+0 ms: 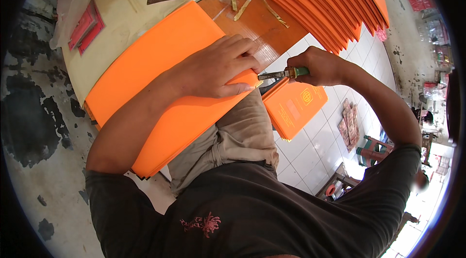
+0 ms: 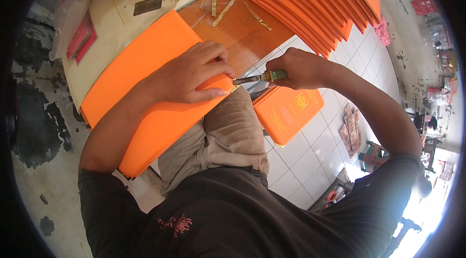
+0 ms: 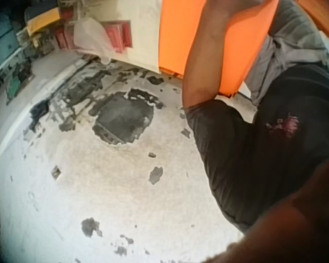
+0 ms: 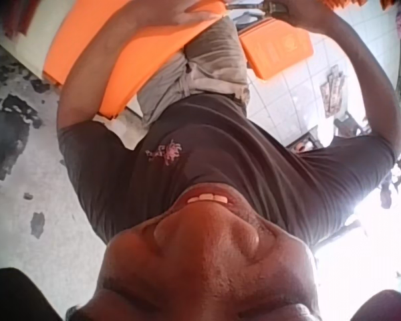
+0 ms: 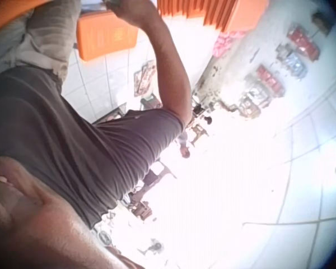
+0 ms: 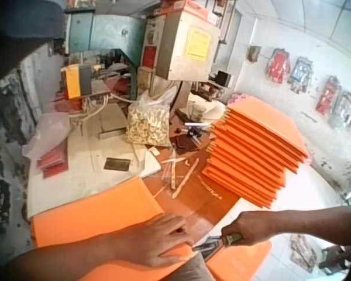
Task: The person uses pliers to fold down and secure metal fasteners on the edges of orange plastic folders, handling one folder at a time.
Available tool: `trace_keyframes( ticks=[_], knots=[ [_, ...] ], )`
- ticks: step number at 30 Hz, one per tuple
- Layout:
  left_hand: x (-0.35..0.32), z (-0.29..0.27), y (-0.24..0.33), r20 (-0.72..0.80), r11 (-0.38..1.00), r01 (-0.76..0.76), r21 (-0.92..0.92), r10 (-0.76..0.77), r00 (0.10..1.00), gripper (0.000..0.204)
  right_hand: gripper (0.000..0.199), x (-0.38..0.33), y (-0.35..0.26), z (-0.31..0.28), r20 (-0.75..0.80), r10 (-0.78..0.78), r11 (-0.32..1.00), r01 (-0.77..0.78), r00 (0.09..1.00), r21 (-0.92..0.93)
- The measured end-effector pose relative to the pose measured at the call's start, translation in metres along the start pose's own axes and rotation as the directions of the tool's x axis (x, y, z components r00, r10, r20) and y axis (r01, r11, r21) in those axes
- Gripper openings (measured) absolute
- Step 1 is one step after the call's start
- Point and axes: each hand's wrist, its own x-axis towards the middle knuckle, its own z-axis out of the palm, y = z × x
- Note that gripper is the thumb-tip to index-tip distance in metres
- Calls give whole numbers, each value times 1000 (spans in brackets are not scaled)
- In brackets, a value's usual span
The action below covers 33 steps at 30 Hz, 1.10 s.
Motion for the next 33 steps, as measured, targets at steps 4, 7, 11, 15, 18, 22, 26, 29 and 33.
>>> trace_keyframes(
  ticks=[4, 7, 11, 15, 18, 22, 26, 29, 33],
  knots=[
    [1, -1, -1, 8, 1000, -4, 6, 4, 1000, 35, 29, 0, -2, -2, 15, 20, 1000, -20, 1000, 14],
    [3, -2, 0, 7, 1000, -6, -13, 6, 1000, 34, 29, -3, 2, -1, -18, -12, 999, 12, 1000, -39],
    [1, -1, 1, -1, 1000, 6, -10, -6, 1000, 35, 30, -8, -3, -4, -10, -8, 999, 7, 1000, -44],
    [2, -2, 2, -16, 1000, -5, -10, 5, 1000, 36, 29, -20, 7, 10, -90, -38, 995, 45, 995, 84],
    [2, -1, 3, -26, 999, -23, -25, 22, 999, 34, 30, -29, 3, 23, -126, -23, 988, 42, 992, 149],
    [1, -3, 5, -14, 999, 0, -35, 0, 1000, 32, 32, -37, -4, 37, -139, 10, 964, 27, 990, 263],
    [2, -3, 5, -25, 999, -11, -39, 10, 1000, 31, 30, -40, -13, 48, -148, 64, 944, -12, 987, 329],
    [2, -4, 5, -29, 999, -20, -32, 20, 999, 31, 28, -40, -18, 53, -173, 57, 939, 6, 983, 344],
    [2, -3, 4, -26, 999, -28, -22, 28, 999, 31, 26, -41, -21, 56, -177, 56, 940, 8, 983, 340]
  ],
)
